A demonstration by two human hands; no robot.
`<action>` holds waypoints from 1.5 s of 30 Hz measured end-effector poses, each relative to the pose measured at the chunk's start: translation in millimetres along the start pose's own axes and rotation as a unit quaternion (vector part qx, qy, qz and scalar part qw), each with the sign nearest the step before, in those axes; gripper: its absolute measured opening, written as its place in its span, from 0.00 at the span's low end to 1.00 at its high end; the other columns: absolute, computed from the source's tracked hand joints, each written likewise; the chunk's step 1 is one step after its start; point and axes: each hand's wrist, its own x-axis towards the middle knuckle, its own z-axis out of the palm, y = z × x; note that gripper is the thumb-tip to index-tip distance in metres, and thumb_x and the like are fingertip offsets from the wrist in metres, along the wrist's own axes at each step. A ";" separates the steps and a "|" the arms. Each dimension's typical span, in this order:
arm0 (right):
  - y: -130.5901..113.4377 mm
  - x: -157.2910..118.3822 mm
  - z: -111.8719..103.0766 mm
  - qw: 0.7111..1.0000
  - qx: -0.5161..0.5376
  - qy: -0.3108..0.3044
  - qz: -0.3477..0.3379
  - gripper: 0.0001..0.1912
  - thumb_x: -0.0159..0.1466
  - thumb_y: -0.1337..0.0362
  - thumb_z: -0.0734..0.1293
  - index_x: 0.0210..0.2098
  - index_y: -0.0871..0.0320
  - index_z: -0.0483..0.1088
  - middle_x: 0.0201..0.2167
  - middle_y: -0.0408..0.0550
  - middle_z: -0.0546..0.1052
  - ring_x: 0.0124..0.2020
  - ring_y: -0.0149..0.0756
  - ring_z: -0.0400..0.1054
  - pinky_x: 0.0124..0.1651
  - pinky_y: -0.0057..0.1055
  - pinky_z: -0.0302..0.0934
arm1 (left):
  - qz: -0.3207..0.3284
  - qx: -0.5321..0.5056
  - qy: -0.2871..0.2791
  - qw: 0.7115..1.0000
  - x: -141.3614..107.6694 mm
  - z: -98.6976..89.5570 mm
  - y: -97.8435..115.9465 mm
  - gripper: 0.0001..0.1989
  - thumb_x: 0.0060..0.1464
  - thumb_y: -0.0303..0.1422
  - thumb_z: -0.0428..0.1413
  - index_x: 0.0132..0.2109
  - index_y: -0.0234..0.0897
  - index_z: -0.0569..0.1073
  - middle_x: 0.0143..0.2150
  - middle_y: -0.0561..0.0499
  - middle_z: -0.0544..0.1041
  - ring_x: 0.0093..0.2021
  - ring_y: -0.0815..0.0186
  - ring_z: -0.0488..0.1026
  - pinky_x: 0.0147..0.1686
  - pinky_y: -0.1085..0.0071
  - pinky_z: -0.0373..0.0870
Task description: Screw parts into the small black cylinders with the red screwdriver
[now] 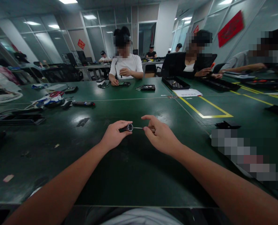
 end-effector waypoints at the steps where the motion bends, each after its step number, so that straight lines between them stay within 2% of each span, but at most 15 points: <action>1: 0.5 -0.1 0.1 1.000 0.002 -0.001 0.003 0.21 0.67 0.65 0.61 0.60 0.60 0.64 0.29 0.44 0.75 0.29 0.36 0.68 0.34 0.33 0.59 | 0.000 -0.002 -0.001 1.000 0.0 0.0 0.5 0.22 0.53 0.27 0.66 0.55 0.43 0.78 0.53 0.49 0.80 0.54 0.60 0.75 0.59 0.60 0.68; 6: 1.4 1.6 1.2 0.999 -0.001 0.022 0.049 0.17 0.73 0.59 0.55 0.52 0.58 0.69 0.33 0.49 0.78 0.32 0.39 0.71 0.35 0.35 0.57 | 0.001 -0.006 -0.002 1.000 -1.0 0.4 2.0 0.22 0.53 0.27 0.66 0.55 0.43 0.78 0.53 0.49 0.80 0.54 0.60 0.75 0.59 0.60 0.68; 10: 0.5 2.7 2.7 0.996 0.011 0.032 0.079 0.14 0.71 0.62 0.57 0.52 0.58 0.67 0.28 0.45 0.77 0.27 0.37 0.68 0.31 0.34 0.55 | -0.002 -0.006 0.000 1.000 -1.2 0.4 3.4 0.21 0.53 0.28 0.66 0.55 0.43 0.78 0.53 0.49 0.80 0.53 0.60 0.76 0.59 0.59 0.68; 14: 1.6 0.5 6.6 0.995 0.069 0.045 0.052 0.12 0.69 0.61 0.60 0.51 0.56 0.63 0.24 0.39 0.71 0.23 0.34 0.63 0.28 0.32 0.54 | -0.011 -0.010 0.004 1.000 -0.8 0.2 3.6 0.21 0.53 0.28 0.66 0.55 0.42 0.78 0.53 0.48 0.79 0.54 0.59 0.75 0.59 0.60 0.69; 18: 3.4 -1.4 9.5 0.991 0.109 0.079 0.027 0.05 0.68 0.60 0.64 0.39 0.55 0.66 0.28 0.42 0.72 0.28 0.34 0.67 0.32 0.33 0.59 | -0.011 -0.004 0.005 1.000 -1.0 0.7 3.6 0.22 0.53 0.29 0.66 0.56 0.42 0.78 0.52 0.48 0.80 0.53 0.59 0.76 0.58 0.60 0.69; 20: 4.2 -1.6 10.2 0.989 0.109 0.102 0.021 0.06 0.67 0.60 0.65 0.39 0.55 0.68 0.30 0.44 0.75 0.31 0.35 0.69 0.35 0.34 0.61 | -0.004 0.001 -0.004 1.000 -1.5 2.0 5.0 0.21 0.53 0.29 0.67 0.55 0.42 0.78 0.52 0.48 0.80 0.53 0.59 0.76 0.58 0.59 0.69; 23: 6.3 -0.6 12.1 0.983 0.123 0.137 0.028 0.09 0.68 0.57 0.65 0.43 0.55 0.71 0.34 0.46 0.77 0.34 0.37 0.71 0.38 0.35 0.62 | 0.007 0.011 -0.015 1.000 -2.6 4.7 7.7 0.21 0.52 0.28 0.67 0.54 0.43 0.79 0.51 0.48 0.81 0.53 0.58 0.76 0.58 0.58 0.69; 26: 11.2 3.4 15.1 0.972 0.176 0.145 0.063 0.13 0.70 0.53 0.61 0.42 0.55 0.71 0.29 0.44 0.76 0.32 0.36 0.70 0.38 0.35 0.63 | 0.022 0.020 -0.019 0.999 -3.0 6.4 8.8 0.22 0.52 0.28 0.67 0.55 0.44 0.78 0.51 0.48 0.81 0.52 0.57 0.76 0.57 0.57 0.69; 28: 15.9 8.0 16.1 0.951 0.248 0.147 0.110 0.15 0.70 0.51 0.61 0.38 0.55 0.70 0.26 0.43 0.73 0.29 0.35 0.69 0.36 0.35 0.63 | 0.041 0.031 -0.026 0.998 -2.5 6.2 8.4 0.23 0.52 0.28 0.67 0.55 0.45 0.78 0.52 0.48 0.81 0.52 0.57 0.76 0.56 0.56 0.69; 29: 18.2 10.6 15.9 0.931 0.302 0.150 0.144 0.15 0.69 0.51 0.61 0.36 0.55 0.69 0.25 0.42 0.72 0.27 0.34 0.68 0.35 0.35 0.63 | 0.051 0.039 -0.029 0.998 -2.0 5.9 8.1 0.23 0.52 0.28 0.67 0.55 0.45 0.78 0.52 0.48 0.80 0.52 0.57 0.75 0.56 0.55 0.69; 32: 23.1 17.0 13.7 0.840 0.454 0.145 0.258 0.15 0.67 0.52 0.63 0.30 0.56 0.68 0.20 0.38 0.65 0.21 0.31 0.60 0.30 0.34 0.63 | 0.062 0.057 -0.026 0.996 -0.2 4.4 7.0 0.23 0.53 0.28 0.66 0.55 0.46 0.78 0.52 0.48 0.80 0.52 0.57 0.75 0.56 0.54 0.68; 34: 23.8 18.8 12.6 0.816 0.481 0.160 0.278 0.14 0.66 0.54 0.65 0.30 0.56 0.68 0.20 0.38 0.65 0.20 0.29 0.58 0.30 0.32 0.63 | 0.051 0.056 -0.017 0.997 0.4 3.5 6.5 0.23 0.53 0.28 0.66 0.56 0.46 0.77 0.52 0.48 0.80 0.53 0.57 0.74 0.55 0.55 0.68; 38: 24.3 16.8 14.8 0.851 0.435 0.193 0.221 0.14 0.64 0.51 0.68 0.33 0.55 0.69 0.25 0.40 0.70 0.24 0.31 0.63 0.32 0.33 0.65 | 0.030 0.053 -0.018 0.998 -0.3 2.5 7.7 0.23 0.53 0.28 0.66 0.56 0.45 0.77 0.52 0.48 0.80 0.52 0.58 0.75 0.55 0.56 0.68; 41: 26.7 14.2 16.8 0.889 0.373 0.202 0.172 0.16 0.66 0.48 0.65 0.36 0.55 0.69 0.27 0.41 0.72 0.26 0.32 0.66 0.33 0.33 0.65 | 0.023 0.054 -0.019 0.998 -0.8 2.5 9.8 0.22 0.54 0.29 0.66 0.56 0.45 0.77 0.51 0.48 0.80 0.51 0.58 0.75 0.56 0.56 0.68; 45: 26.2 10.8 15.3 0.938 0.266 0.187 0.118 0.15 0.71 0.50 0.60 0.38 0.55 0.67 0.26 0.41 0.72 0.27 0.33 0.68 0.34 0.34 0.63 | 0.015 0.054 -0.024 0.998 -0.6 2.8 11.1 0.22 0.53 0.31 0.66 0.55 0.45 0.78 0.51 0.48 0.80 0.52 0.56 0.75 0.56 0.55 0.68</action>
